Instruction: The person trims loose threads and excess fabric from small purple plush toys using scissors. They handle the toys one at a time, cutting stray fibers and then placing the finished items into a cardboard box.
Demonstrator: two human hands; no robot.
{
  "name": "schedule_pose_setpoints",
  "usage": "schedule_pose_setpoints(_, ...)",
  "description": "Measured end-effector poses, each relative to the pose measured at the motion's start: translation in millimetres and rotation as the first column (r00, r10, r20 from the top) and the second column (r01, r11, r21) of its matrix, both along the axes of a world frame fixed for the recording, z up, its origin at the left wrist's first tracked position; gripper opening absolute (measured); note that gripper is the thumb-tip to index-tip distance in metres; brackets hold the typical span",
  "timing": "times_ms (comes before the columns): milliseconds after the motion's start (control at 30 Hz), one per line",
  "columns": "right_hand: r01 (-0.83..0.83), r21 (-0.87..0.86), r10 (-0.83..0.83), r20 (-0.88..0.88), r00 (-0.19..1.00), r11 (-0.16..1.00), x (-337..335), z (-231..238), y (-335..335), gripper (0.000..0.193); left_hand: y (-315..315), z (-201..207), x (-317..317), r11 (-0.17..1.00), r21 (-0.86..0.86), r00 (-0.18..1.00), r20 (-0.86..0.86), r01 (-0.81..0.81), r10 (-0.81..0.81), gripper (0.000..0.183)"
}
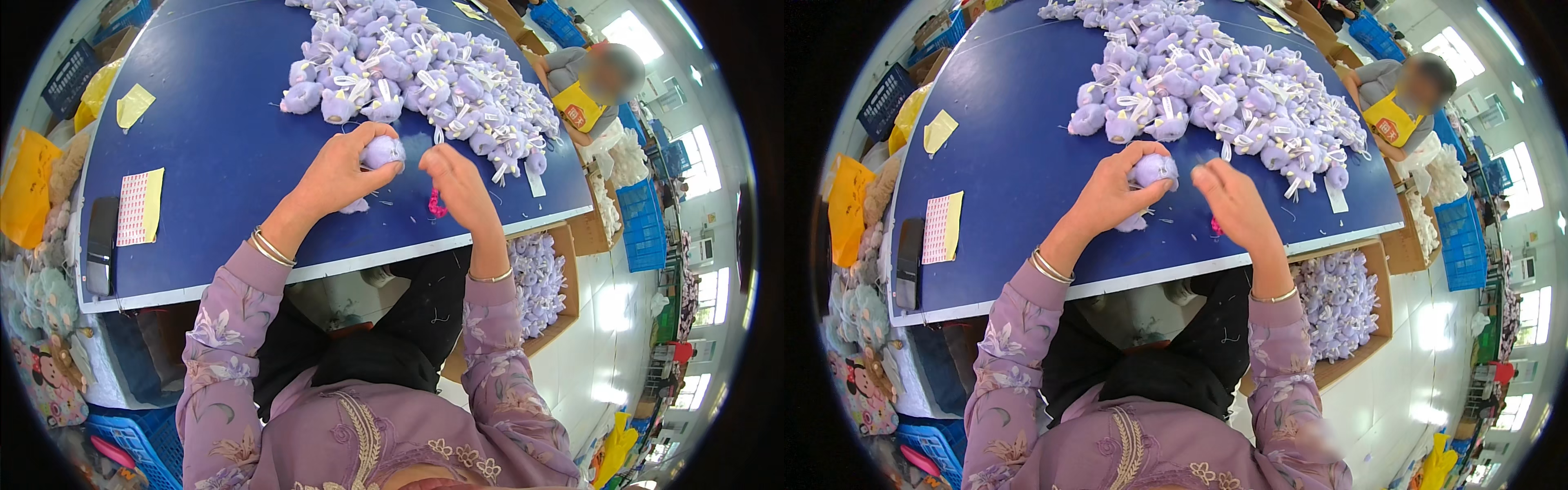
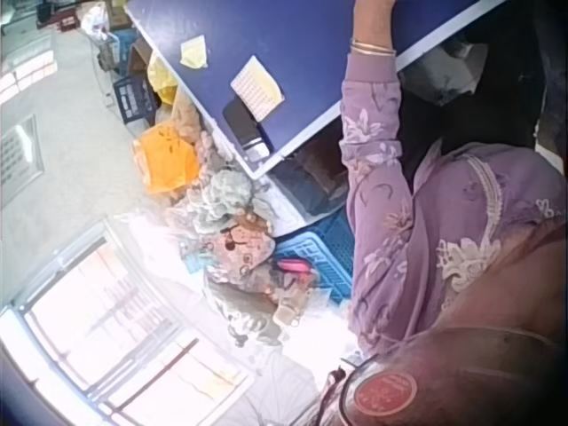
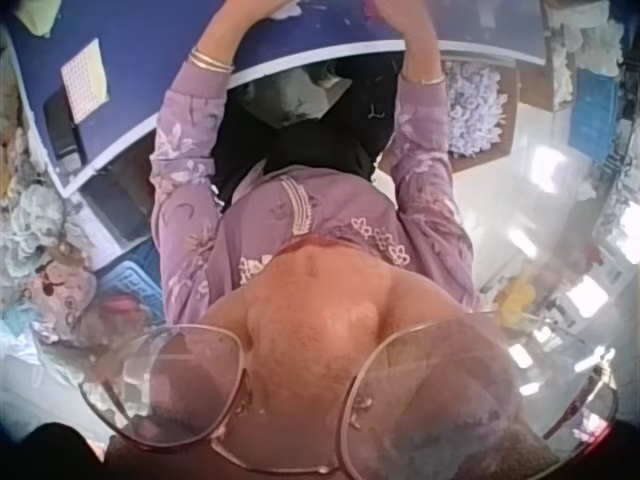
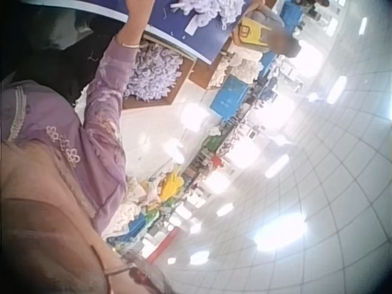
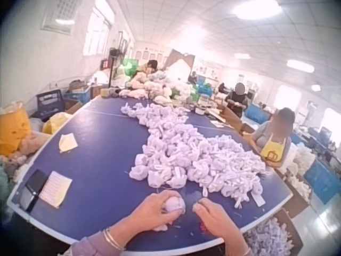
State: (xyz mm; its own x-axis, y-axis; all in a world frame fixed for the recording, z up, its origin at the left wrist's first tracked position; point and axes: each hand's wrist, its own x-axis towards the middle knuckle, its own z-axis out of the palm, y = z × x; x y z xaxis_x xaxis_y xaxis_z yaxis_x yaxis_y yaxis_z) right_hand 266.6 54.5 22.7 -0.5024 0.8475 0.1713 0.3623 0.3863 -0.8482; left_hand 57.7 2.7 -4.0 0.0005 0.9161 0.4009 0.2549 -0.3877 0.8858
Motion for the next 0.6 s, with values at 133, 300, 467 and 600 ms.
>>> schedule_pose_setpoints(133, -0.102, 0.106, 0.085, 0.153, 0.985, 0.989, -10.9, 14.3, -21.4, 0.031, -0.8, 3.3, 0.2, 0.999, -0.04, 1.0, -0.027, -0.006, 0.005, 0.038)
schedule_pose_setpoints(300, -0.095, 0.184, 0.047, 0.248, 0.968, 0.978, -16.1, 22.8, -20.1, 0.033, -1.9, 6.3, 0.9, 1.0, -0.022, 0.998, -0.055, 0.012, -0.014, 0.036)
schedule_pose_setpoints(467, -0.159, 0.248, 0.054, 0.383, 0.922, 0.956, -17.6, 21.0, -19.7, 0.034, -2.1, 6.3, -2.2, 0.994, -0.088, 0.994, -0.086, 0.067, -0.074, 0.038)
schedule_pose_setpoints(600, -0.181, 0.247, 0.071, 0.397, 0.915, 0.952, -17.9, 23.4, -19.4, 0.034, -2.1, 5.7, -1.8, 0.992, -0.09, 0.992, -0.079, 0.092, -0.099, 0.038)
